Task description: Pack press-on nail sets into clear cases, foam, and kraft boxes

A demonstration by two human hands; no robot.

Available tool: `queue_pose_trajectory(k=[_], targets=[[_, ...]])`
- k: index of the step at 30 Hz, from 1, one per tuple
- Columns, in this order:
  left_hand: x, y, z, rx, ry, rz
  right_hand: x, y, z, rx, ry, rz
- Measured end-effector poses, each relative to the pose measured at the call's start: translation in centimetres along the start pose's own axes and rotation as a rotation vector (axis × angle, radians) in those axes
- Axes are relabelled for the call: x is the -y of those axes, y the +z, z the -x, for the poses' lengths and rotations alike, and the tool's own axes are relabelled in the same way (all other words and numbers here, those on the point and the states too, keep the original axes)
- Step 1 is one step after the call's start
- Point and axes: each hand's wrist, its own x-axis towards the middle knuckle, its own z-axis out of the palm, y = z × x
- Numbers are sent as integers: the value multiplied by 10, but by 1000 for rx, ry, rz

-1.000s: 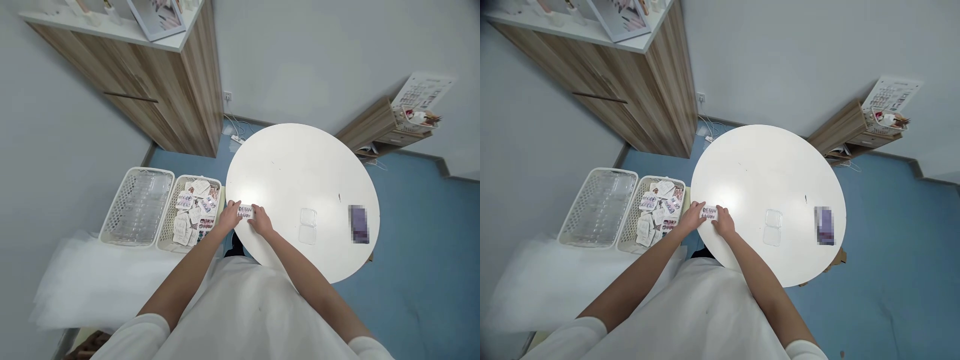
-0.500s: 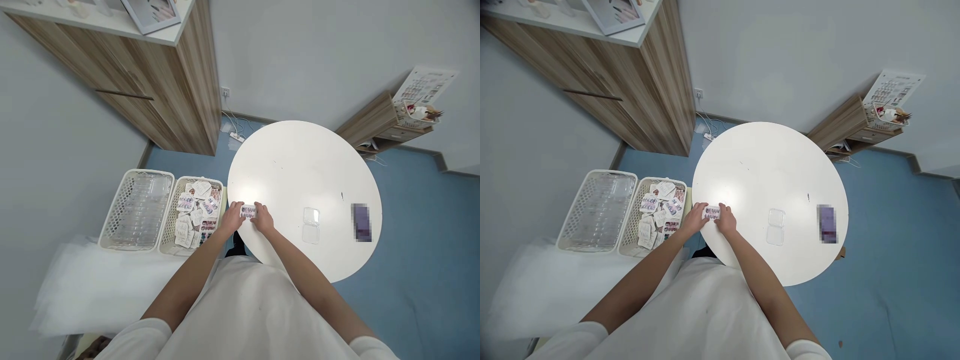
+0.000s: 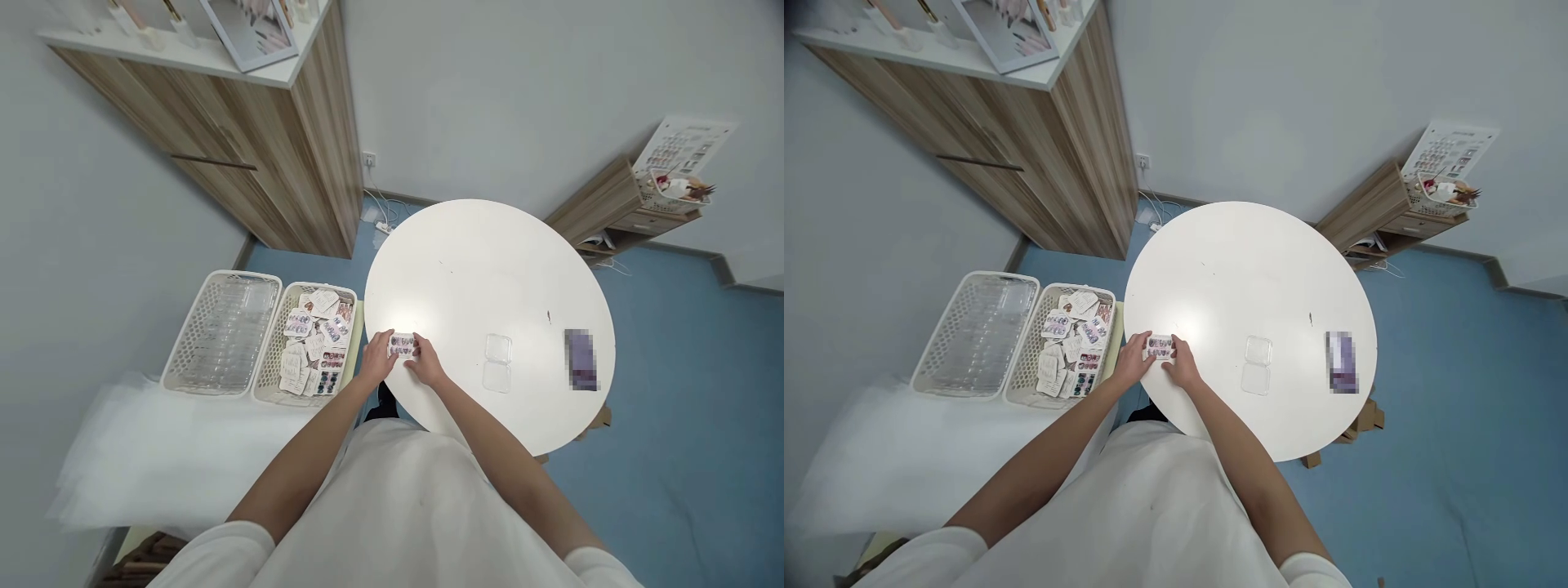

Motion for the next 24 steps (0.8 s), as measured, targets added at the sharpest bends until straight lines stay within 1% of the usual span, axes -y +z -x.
queue_pose_trajectory(k=[3,7,9,11,15,20,24], targets=[[-15,5,5,-6,24,80,-6,-13,9,3,-20,-15],[-47,16,13,56,139,178,-18,-47,32,-18,-65,74],[-67,25,18,92,168,192,-26,-66,47,-41,-81,102],[-85,37,23,124,167,185,-36,-84,64,-73,-86,119],[-116,62,33,155,179,142,-61,-110,93,-98,-88,103],[-138,93,46,192,179,87,-98,-130,121,-66,-74,50],[-150,110,53,256,180,63,-121,-143,135,-62,-91,111]])
